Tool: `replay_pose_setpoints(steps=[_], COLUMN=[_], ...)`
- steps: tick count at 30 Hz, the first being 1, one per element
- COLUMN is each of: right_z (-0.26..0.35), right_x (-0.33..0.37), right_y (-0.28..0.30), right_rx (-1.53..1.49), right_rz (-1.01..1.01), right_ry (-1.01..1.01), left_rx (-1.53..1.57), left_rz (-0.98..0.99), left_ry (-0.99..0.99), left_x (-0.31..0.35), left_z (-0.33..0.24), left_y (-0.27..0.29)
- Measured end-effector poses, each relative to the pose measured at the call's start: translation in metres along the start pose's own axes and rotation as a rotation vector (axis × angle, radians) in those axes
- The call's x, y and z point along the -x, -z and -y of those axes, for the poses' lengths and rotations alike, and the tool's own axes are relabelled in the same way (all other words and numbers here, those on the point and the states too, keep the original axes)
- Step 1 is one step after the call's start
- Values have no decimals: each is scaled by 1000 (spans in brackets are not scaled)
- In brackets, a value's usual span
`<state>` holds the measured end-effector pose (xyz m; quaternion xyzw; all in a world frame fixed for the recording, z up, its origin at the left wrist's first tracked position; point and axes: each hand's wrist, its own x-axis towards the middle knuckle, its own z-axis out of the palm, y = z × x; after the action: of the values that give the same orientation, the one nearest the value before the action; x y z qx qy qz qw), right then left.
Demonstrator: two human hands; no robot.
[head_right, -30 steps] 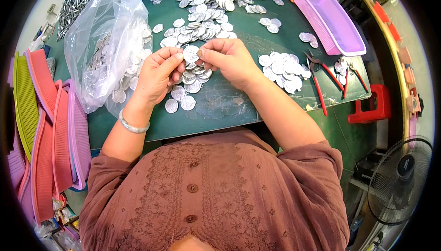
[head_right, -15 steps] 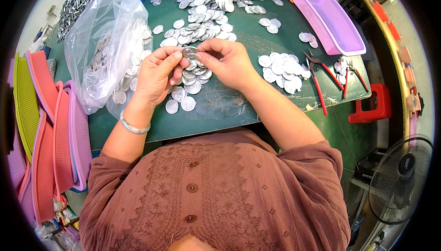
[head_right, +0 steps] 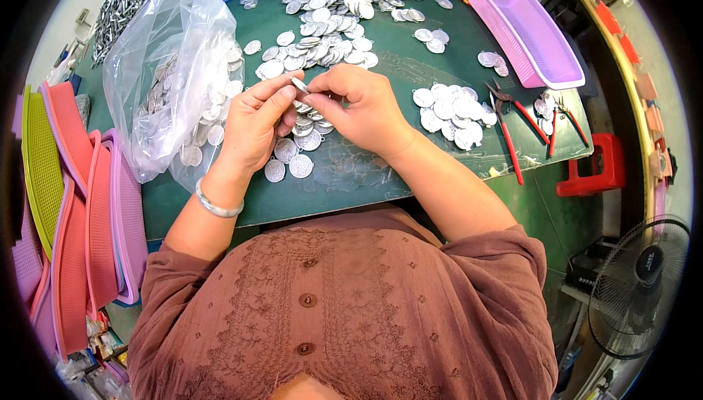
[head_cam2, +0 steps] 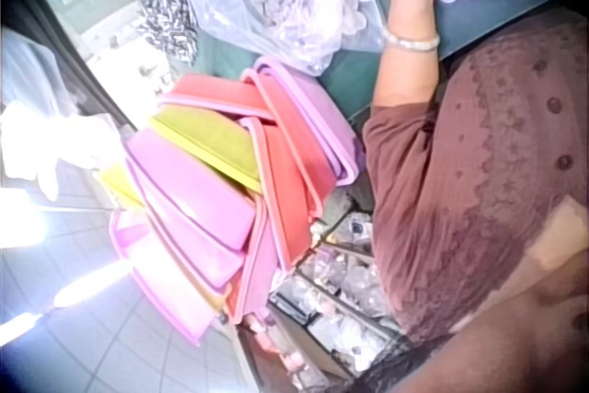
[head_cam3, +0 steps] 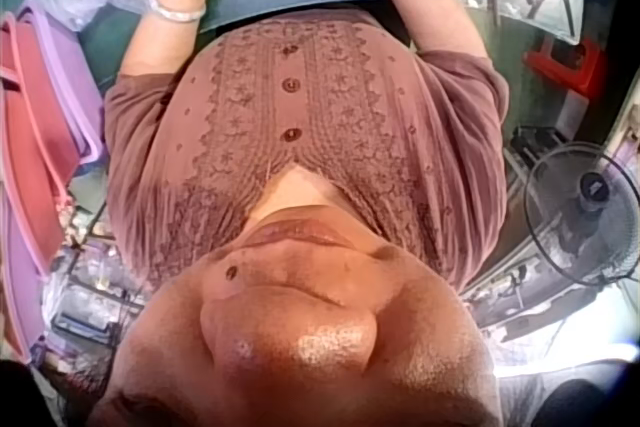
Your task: The person repeatedly picks up small, round, silver-colored metal discs from a pile on a green workbench. They manipulate each disc with both hands, appearing to attach or secure a small metal ring or loop to the edge of the disc. The person then places the finished items into a clear plastic bag.
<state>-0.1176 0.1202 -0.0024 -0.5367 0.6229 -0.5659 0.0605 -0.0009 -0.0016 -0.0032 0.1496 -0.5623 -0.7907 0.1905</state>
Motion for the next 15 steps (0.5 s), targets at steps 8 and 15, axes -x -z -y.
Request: replay_pose_setpoints(steps=[8,15], right_z=[-4,-1], right_x=[0,0], right_y=[-2,2], right_rx=[69,-114], right_rz=[-27,-3], right_ry=[94,-117], left_rx=[-13,107], left_rz=[48,92], left_ry=[20,106], left_x=[1,-5], left_z=[0,3], left_y=[-2,7])
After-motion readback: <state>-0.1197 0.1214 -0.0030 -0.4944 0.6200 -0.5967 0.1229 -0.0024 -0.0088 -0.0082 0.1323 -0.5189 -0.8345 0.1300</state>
